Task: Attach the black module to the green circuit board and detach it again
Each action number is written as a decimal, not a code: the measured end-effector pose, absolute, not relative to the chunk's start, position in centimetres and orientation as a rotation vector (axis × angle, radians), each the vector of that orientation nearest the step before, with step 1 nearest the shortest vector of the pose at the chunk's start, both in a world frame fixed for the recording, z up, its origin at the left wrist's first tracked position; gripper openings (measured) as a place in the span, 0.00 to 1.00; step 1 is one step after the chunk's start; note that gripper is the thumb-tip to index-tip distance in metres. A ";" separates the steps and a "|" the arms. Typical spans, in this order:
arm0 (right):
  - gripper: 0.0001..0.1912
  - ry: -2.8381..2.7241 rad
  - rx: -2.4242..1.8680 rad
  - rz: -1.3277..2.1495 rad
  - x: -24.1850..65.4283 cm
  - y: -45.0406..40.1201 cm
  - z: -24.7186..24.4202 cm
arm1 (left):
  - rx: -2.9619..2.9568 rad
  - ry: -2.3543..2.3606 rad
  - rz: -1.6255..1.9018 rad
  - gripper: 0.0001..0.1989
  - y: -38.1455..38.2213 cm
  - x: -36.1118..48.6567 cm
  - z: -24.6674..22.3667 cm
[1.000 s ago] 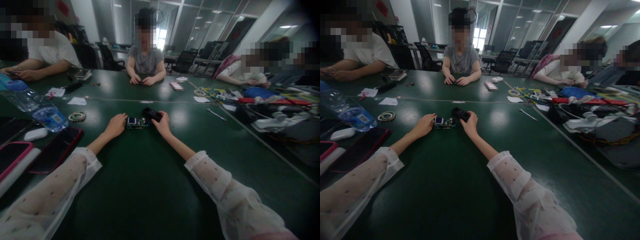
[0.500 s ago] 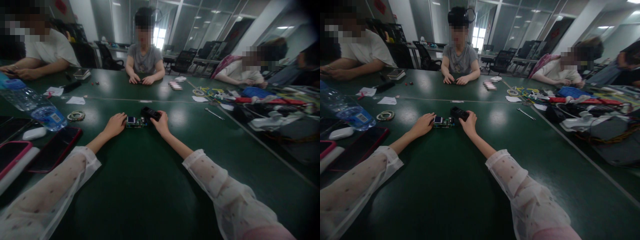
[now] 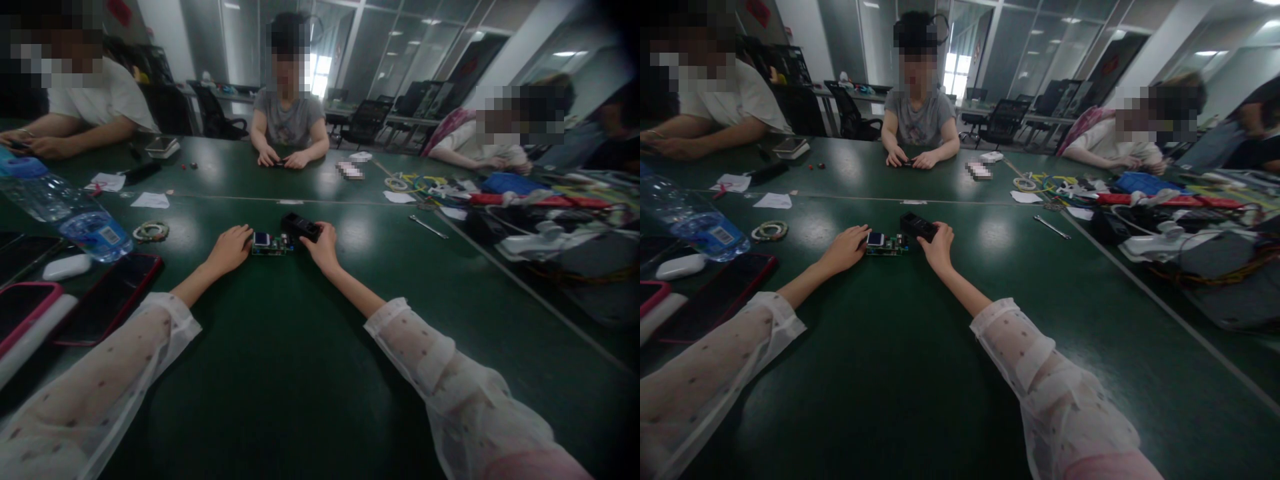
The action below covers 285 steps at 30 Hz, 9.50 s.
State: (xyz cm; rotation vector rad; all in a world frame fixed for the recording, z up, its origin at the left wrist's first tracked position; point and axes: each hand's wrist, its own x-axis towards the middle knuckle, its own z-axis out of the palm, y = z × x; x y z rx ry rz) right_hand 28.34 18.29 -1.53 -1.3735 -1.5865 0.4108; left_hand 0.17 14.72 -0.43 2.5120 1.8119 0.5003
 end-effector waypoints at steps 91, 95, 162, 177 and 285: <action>0.30 -2.181 -0.824 0.750 27.0 15.9 0.8 | 2.521 1.806 0.517 0.27 14.6 0.1 -0.5; 0.30 -2.186 -0.830 0.737 27.0 16.0 0.8 | 2.516 1.798 0.530 0.28 14.5 0.1 -0.5; 0.28 -2.148 -0.819 0.792 27.1 15.8 1.3 | 2.497 1.823 0.510 0.24 14.3 0.4 -0.2; 0.28 -1.993 -0.807 0.740 26.9 15.6 1.3 | 2.491 1.829 0.526 0.23 14.5 0.3 -0.5; 0.29 -2.273 -0.955 0.461 26.8 15.5 0.6 | 2.508 1.813 0.526 0.27 14.2 0.4 -0.2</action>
